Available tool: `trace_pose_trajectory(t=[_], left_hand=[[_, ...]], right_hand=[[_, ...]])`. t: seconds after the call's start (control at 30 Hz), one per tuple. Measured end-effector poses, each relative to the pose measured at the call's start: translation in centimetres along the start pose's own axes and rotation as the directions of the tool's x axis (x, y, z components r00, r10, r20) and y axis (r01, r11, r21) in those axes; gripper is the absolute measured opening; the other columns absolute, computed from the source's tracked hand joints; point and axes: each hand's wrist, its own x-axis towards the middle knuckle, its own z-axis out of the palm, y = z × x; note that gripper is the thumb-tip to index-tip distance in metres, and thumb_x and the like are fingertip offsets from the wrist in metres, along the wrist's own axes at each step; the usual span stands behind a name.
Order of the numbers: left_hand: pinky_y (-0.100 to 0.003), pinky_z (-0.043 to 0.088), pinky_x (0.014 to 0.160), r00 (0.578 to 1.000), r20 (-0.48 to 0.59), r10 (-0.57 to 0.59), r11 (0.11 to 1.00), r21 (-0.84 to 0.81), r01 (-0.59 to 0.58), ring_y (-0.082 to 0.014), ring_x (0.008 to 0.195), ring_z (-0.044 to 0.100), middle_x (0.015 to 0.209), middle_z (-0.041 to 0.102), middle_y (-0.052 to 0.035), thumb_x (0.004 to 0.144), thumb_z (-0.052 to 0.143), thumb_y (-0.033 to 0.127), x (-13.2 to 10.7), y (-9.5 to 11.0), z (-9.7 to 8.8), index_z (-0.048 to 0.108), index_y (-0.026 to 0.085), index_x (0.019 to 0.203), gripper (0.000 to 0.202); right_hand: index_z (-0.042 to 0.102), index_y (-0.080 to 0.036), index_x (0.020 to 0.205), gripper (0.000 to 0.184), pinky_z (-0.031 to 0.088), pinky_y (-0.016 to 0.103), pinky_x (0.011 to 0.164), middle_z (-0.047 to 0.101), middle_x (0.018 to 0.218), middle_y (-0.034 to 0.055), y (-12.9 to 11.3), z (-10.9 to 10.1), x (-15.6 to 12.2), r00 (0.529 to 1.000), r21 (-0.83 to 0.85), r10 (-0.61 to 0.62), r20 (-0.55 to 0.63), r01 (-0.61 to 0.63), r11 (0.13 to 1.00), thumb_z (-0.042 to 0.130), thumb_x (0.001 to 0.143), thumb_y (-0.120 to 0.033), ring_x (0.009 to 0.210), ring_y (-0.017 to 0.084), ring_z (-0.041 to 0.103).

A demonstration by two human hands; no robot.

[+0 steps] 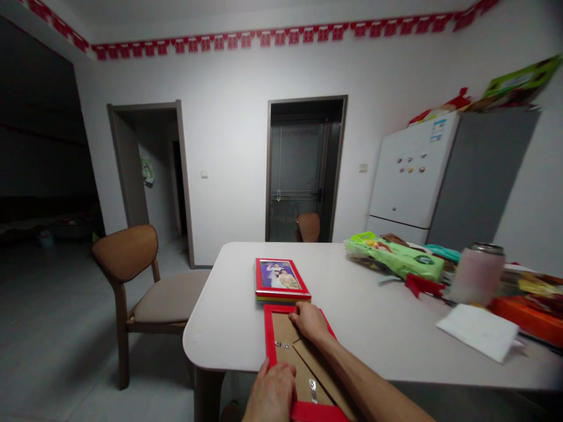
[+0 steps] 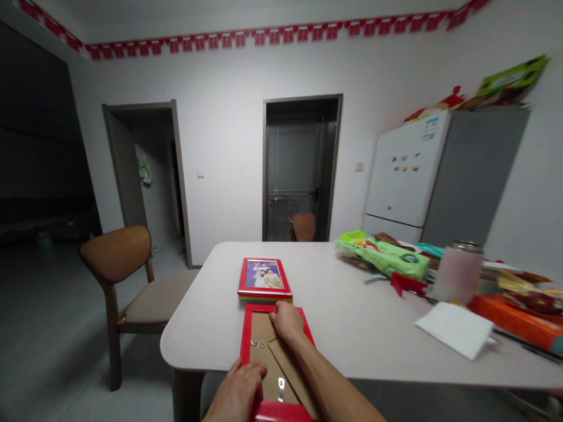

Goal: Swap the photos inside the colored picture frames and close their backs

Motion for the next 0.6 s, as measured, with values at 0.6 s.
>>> trace_pose_trajectory(t=[0.6], left_hand=[[-0.036,0.034,0.092,0.906,-0.423,-0.03,0.9,-0.406,-0.159,-0.0245,0.11,0.042,0.12,0.045,-0.0151,0.064,0.045,0.006,3.0,8.9,-1.5,0.039,0.009,0.114,0.051]], right_hand=[[0.057,-0.016,0.087,0.037,0.039,0.022,0.045,0.062,0.061,0.0022,4.8,-6.0,-10.8,0.911,0.894,0.203,0.358,-0.398,0.208,0.053,0.065,-0.045,0.048,0.011,0.054]])
